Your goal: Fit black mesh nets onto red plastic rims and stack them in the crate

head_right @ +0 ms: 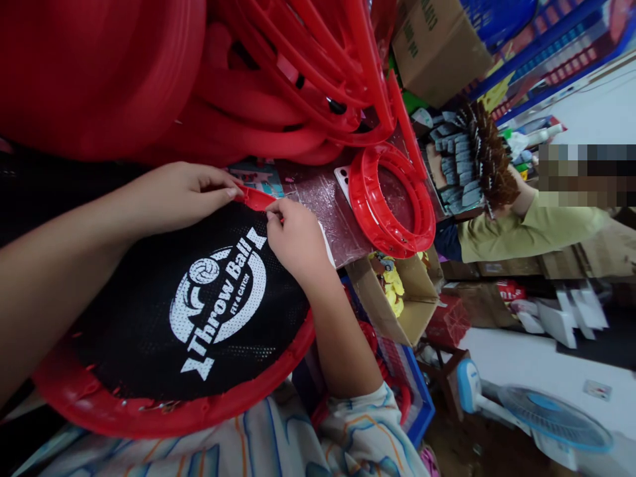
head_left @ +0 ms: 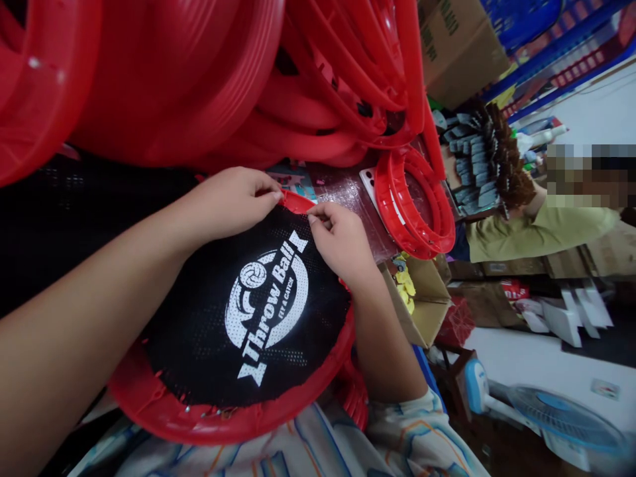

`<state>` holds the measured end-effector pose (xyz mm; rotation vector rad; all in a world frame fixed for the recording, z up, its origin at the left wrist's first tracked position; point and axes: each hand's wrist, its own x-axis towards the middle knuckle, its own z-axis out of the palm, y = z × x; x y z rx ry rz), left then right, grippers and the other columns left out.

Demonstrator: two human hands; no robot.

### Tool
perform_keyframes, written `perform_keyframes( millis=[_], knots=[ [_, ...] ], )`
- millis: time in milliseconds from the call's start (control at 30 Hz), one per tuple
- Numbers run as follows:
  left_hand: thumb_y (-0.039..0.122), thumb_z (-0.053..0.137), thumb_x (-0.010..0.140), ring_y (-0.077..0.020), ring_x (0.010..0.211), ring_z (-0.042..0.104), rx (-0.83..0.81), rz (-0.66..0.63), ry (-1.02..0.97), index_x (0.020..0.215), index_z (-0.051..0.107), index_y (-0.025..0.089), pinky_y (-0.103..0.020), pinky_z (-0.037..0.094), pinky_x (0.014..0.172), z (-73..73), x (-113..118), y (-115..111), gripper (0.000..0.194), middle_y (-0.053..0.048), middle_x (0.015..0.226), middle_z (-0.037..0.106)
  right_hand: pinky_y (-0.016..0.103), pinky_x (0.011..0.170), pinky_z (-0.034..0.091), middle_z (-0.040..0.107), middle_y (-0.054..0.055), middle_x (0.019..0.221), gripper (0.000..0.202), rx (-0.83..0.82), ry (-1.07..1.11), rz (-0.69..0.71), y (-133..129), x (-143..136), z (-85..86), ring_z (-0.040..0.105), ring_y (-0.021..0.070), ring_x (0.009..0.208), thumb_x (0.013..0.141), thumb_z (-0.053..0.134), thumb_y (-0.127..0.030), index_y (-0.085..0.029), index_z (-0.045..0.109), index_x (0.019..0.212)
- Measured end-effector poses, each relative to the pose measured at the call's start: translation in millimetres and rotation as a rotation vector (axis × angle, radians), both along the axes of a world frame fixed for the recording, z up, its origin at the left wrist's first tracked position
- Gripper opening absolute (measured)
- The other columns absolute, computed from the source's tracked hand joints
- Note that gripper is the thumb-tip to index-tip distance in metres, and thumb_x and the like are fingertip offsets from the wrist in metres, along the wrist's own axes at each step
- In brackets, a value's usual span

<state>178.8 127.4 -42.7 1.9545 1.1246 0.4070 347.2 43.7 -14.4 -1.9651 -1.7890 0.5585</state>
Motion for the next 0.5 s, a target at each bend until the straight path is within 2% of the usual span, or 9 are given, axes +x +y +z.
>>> perform_keyframes(
  millis=[233,333,500],
  knots=[
    [0.032,0.057,0.071,-0.0300,0.094,0.067,-0.004,0.021,0.012,0.072,0.073,0.024,-0.038,0.051,0.082,-0.1,-6.1,4.2,0.018,-0.004,0.098,0.074,0.026,0.072,0.042,0.066,0.002,0.083,0.013,0.002,0.016,-0.012,0.6,1.7,-3.8,0.057,0.0132,0.075,0.084,0.051,-0.017,-0.017,0.064,0.086],
    [0.033,0.057,0.071,-0.0298,0.095,0.067,0.017,0.025,0.017,0.070,0.071,0.023,-0.039,0.051,0.082,-0.5,-6.5,3.9,0.017,-0.005,0.101,0.074,0.026,0.071,0.041,0.066,0.002,0.081,0.015,-0.001,-0.001,0.004,0.9,-0.8,-2.5,0.057,0.0129,0.073,0.086,0.051,-0.017,-0.017,0.065,0.085],
    [0.035,0.054,0.074,-0.0292,0.093,0.067,0.050,0.019,0.023,0.068,0.067,0.024,-0.039,0.050,0.078,-3.1,-7.1,4.7,0.018,-0.006,0.101,0.073,0.028,0.070,0.039,0.065,0.003,0.078,0.014,0.006,-0.125,0.006,1.2,-9.7,-1.6,0.056,0.0152,0.074,0.087,0.059,-0.026,-0.015,0.067,0.083]
  ],
)
